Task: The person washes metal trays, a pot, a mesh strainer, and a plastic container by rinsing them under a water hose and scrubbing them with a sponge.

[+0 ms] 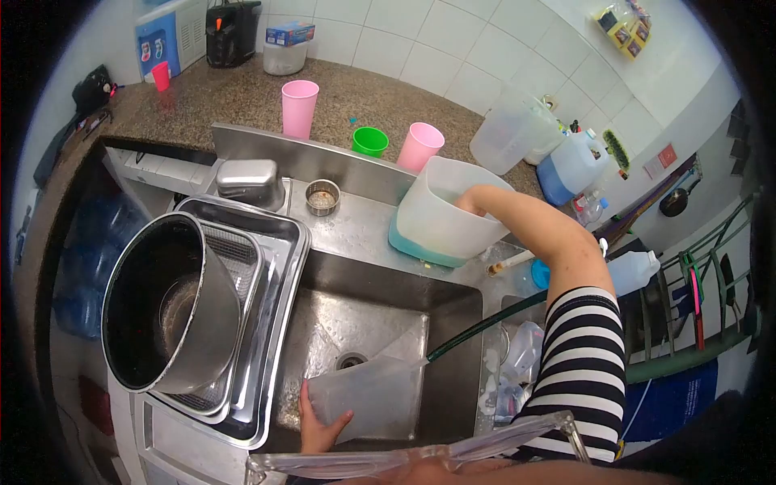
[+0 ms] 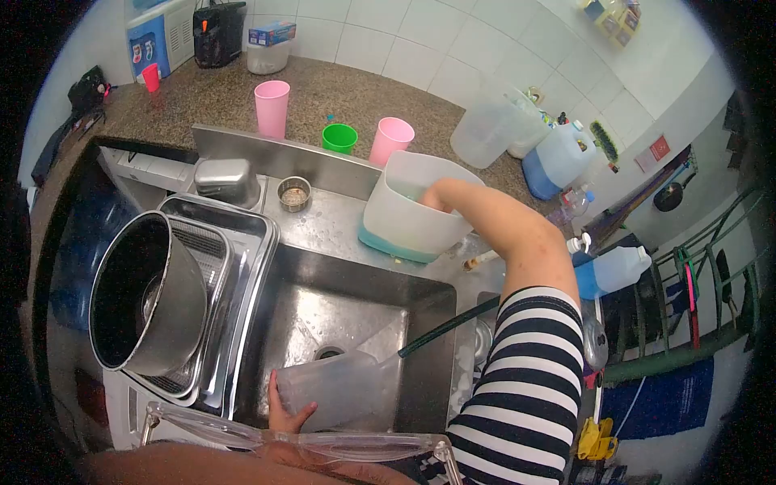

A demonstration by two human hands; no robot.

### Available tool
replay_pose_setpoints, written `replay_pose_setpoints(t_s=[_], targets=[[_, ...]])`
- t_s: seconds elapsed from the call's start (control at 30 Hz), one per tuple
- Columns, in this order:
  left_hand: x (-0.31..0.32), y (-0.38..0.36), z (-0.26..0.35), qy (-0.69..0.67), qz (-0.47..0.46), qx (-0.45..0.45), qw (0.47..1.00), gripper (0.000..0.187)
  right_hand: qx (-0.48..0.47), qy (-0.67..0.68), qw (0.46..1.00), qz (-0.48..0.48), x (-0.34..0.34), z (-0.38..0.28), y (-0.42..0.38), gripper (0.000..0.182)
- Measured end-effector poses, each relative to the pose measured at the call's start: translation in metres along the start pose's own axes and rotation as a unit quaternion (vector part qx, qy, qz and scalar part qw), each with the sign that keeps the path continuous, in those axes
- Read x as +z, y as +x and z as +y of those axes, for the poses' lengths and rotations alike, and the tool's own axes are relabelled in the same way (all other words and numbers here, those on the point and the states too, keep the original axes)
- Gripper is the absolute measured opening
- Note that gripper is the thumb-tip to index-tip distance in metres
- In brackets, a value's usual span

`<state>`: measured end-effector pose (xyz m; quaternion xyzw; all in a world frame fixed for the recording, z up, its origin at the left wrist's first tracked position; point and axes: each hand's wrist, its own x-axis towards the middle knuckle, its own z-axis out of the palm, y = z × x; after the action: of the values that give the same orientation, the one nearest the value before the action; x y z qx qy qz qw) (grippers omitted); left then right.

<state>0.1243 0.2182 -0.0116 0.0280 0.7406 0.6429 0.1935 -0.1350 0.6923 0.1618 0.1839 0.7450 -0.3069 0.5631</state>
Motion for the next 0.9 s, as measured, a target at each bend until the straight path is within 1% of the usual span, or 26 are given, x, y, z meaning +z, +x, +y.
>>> replay_pose_setpoints(t_s=[0.13, 0.17, 0.2, 0.27, 0.33, 0.37, 0.43, 0.47, 0.5, 0.53, 0.57, 0.63, 0.67, 0.7, 0.73, 0.77, 0.8, 0.83, 0.87, 0.9], targets=[[-0.001, 0.0, 0.01, 0.002, 0.013, -0.02, 1.0, 0.102, -0.014, -0.011, 0.999, 0.038, 0.001, 0.001, -0.004, 0.05], [-0.001, 0.001, 0.004, 0.002, 0.018, -0.021, 1.0, 0.102, -0.019, -0.016, 0.999, 0.048, 0.001, 0.002, -0.004, 0.05], [0.0, 0.002, -0.006, -0.001, 0.017, -0.016, 1.0, 0.102, -0.023, -0.023, 0.998, 0.059, 0.002, 0.002, -0.005, 0.049], [0.001, 0.002, -0.005, -0.005, 0.019, -0.006, 1.0, 0.101, -0.033, -0.033, 0.995, 0.087, 0.003, 0.003, -0.008, 0.049], [0.001, 0.002, 0.01, -0.133, -0.001, -0.042, 0.99, 0.095, -0.047, -0.045, 0.991, 0.117, 0.003, 0.004, -0.012, 0.048], [0.001, 0.0, 0.009, -0.133, 0.004, -0.039, 0.99, 0.095, -0.055, -0.05, 0.989, 0.131, 0.004, 0.004, -0.014, 0.048], [0.0, -0.001, 0.006, -0.236, 0.004, -0.079, 0.968, 0.086, -0.069, -0.055, 0.983, 0.164, 0.004, 0.004, -0.021, 0.047], [-0.002, -0.003, 0.007, -0.237, 0.002, -0.073, 0.969, 0.086, -0.074, -0.056, 0.979, 0.182, 0.005, 0.003, -0.025, 0.047], [-0.003, -0.006, 0.011, -0.275, -0.006, -0.108, 0.955, 0.08, -0.078, -0.056, 0.975, 0.203, 0.006, 0.002, -0.03, 0.047], [-0.004, -0.008, 0.015, -0.312, -0.016, -0.143, 0.939, 0.073, -0.158, -0.017, 0.949, 0.273, 0.024, -0.012, -0.069, 0.042], [-0.005, -0.009, 0.015, -0.313, -0.023, -0.137, 0.939, 0.073, -0.156, -0.016, 0.947, 0.281, 0.048, -0.025, -0.107, 0.042], [-0.01, -0.013, 0.004, -0.38, -0.094, -0.216, 0.894, 0.065, -0.252, 0.047, 0.899, 0.356, 0.099, -0.04, -0.161, 0.04], [-0.011, -0.014, -0.004, -0.404, -0.114, -0.251, 0.872, 0.057, -0.247, 0.053, 0.899, 0.358, 0.122, -0.037, -0.171, 0.04], [-0.011, -0.019, -0.001, -0.401, -0.119, -0.256, 0.872, 0.057, -0.279, 0.131, 0.895, 0.322, 0.148, -0.033, -0.18, 0.038], [-0.012, -0.024, 0.004, -0.432, -0.141, -0.253, 0.854, 0.055, -0.31, 0.207, 0.884, 0.283, 0.176, -0.029, -0.185, 0.035], [-0.015, -0.028, 0.013, -0.464, -0.161, -0.245, 0.836, 0.053, -0.284, 0.205, 0.891, 0.288, 0.206, -0.024, -0.181, 0.036], [-0.018, -0.035, 0.023, -0.464, -0.163, -0.243, 0.836, 0.053, -0.29, 0.21, 0.887, 0.292, 0.224, -0.006, -0.154, 0.037], [-0.022, -0.042, 0.032, -0.463, -0.162, -0.234, 0.839, 0.052, -0.287, 0.287, 0.885, 0.23, 0.268, -0.013, -0.161, 0.044], [-0.025, -0.05, 0.04, -0.464, -0.161, -0.225, 0.842, 0.052, -0.262, 0.219, 0.895, 0.285, 0.29, -0.002, -0.134, 0.055], [-0.03, -0.057, 0.047, -0.465, -0.161, -0.226, 0.841, 0.052, -0.268, 0.165, 0.901, 0.298, 0.313, 0.009, -0.113, 0.065]])
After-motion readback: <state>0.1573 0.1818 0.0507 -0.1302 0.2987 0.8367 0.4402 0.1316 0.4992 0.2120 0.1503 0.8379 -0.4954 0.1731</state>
